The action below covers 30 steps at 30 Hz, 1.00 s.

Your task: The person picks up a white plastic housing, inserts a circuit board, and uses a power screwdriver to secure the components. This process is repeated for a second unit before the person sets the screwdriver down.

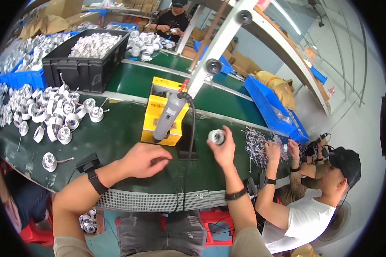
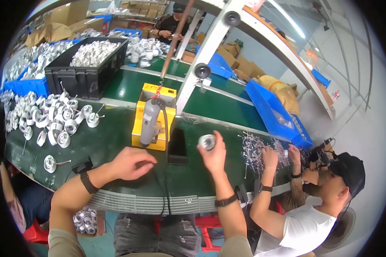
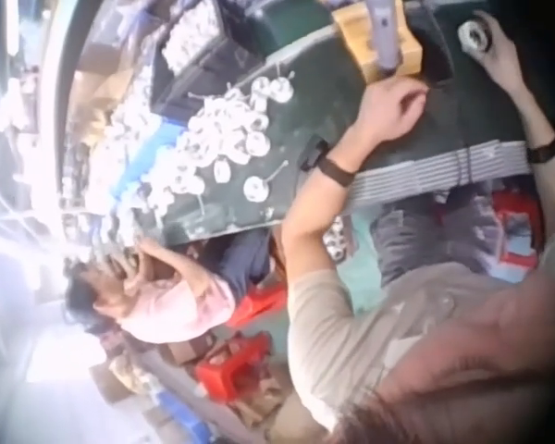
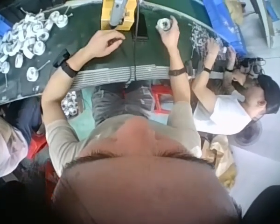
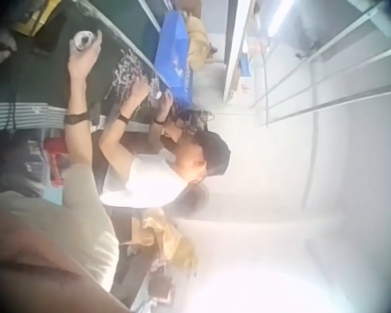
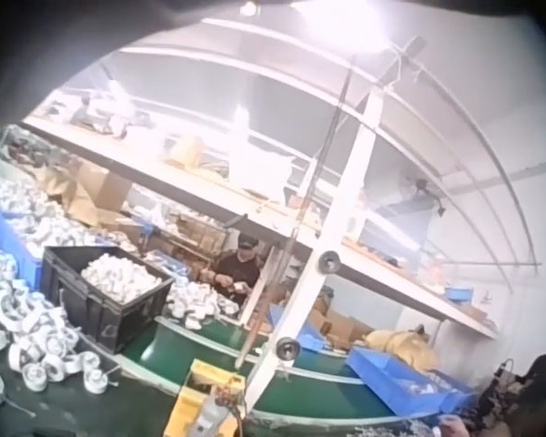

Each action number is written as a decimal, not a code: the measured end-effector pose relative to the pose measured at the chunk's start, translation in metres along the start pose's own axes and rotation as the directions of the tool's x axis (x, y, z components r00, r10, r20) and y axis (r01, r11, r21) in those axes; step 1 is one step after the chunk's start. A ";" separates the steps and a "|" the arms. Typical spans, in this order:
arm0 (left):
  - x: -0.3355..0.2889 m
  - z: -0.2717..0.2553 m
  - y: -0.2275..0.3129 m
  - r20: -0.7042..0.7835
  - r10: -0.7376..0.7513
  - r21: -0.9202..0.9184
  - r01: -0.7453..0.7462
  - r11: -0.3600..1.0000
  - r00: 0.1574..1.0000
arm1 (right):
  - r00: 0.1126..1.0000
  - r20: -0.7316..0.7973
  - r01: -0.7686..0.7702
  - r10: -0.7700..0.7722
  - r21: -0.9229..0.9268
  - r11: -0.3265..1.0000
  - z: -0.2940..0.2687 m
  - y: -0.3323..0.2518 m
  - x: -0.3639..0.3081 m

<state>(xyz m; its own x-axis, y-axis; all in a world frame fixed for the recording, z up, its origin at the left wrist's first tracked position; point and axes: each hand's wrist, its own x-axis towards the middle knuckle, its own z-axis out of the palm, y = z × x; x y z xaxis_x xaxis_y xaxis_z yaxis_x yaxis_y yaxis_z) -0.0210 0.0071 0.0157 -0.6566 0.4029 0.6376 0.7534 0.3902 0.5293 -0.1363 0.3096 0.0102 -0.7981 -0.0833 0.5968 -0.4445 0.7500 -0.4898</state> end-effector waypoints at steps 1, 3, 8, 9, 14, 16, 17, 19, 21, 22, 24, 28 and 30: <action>-0.002 0.006 0.001 -0.007 -0.025 0.002 0.025 1.000 1.000 | 0.992 0.105 0.060 -0.073 0.128 0.990 -0.004 -0.029 -0.009; -0.006 0.019 0.007 0.040 -0.367 -0.247 0.365 0.898 0.929 | 0.918 0.284 0.245 -0.278 0.147 0.958 -0.009 -0.084 -0.030; 0.007 0.016 0.002 0.429 -0.412 -0.642 0.593 0.486 0.803 | 0.743 0.308 0.484 -0.594 0.366 0.795 0.003 -0.132 -0.047; 0.005 0.015 -0.002 0.468 -0.377 -0.685 0.598 0.417 0.799 | 0.738 0.316 0.478 -0.596 0.378 0.793 0.005 -0.134 -0.046; 0.001 0.011 -0.011 0.511 -0.388 -0.717 0.629 0.300 0.767 | 0.855 0.239 0.201 -0.460 0.665 0.719 0.014 -0.134 -0.037; -0.002 0.008 -0.014 0.624 -0.348 -0.699 0.699 0.153 0.700 | 0.985 0.072 0.051 -0.156 0.745 0.665 0.023 -0.135 -0.040; -0.004 0.008 -0.015 0.623 -0.348 -0.702 0.697 0.146 0.701 | 0.994 0.040 0.043 -0.099 0.703 0.710 0.022 -0.146 -0.031; -0.005 0.012 -0.017 0.625 -0.335 -0.694 0.699 0.175 0.705 | 0.987 0.025 0.117 -0.160 0.575 0.810 0.035 -0.157 -0.017; -0.005 0.010 -0.018 0.624 -0.324 -0.682 0.698 0.217 0.711 | 0.938 0.341 -0.121 -0.067 0.501 0.857 0.035 -0.179 -0.011; -0.005 0.009 -0.016 0.616 -0.335 -0.680 0.696 0.230 0.713 | 0.934 0.352 -0.158 -0.051 0.539 0.827 0.039 -0.184 -0.009; -0.003 0.007 -0.017 0.619 -0.357 -0.673 0.707 0.218 0.699 | 0.931 0.364 -0.195 -0.034 0.571 0.797 0.051 -0.186 -0.006; -0.007 0.010 -0.024 0.629 -0.380 -0.692 0.711 0.125 0.679 | 0.991 0.079 -0.004 -0.105 0.818 0.575 0.075 -0.185 -0.006; -0.006 0.013 -0.023 0.627 -0.426 -0.675 0.728 0.119 0.652 | 0.998 -0.057 0.048 0.013 0.928 0.369 0.076 -0.190 0.004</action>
<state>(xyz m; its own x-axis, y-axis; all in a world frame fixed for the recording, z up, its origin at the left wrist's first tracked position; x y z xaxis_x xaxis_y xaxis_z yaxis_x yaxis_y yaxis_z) -0.0351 0.0064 -0.0076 -0.7715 0.6155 -0.1611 -0.3640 -0.2193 0.9052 -0.0860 0.1173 0.0572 -0.7796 -0.0358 0.6252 -0.5797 -0.3363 -0.7422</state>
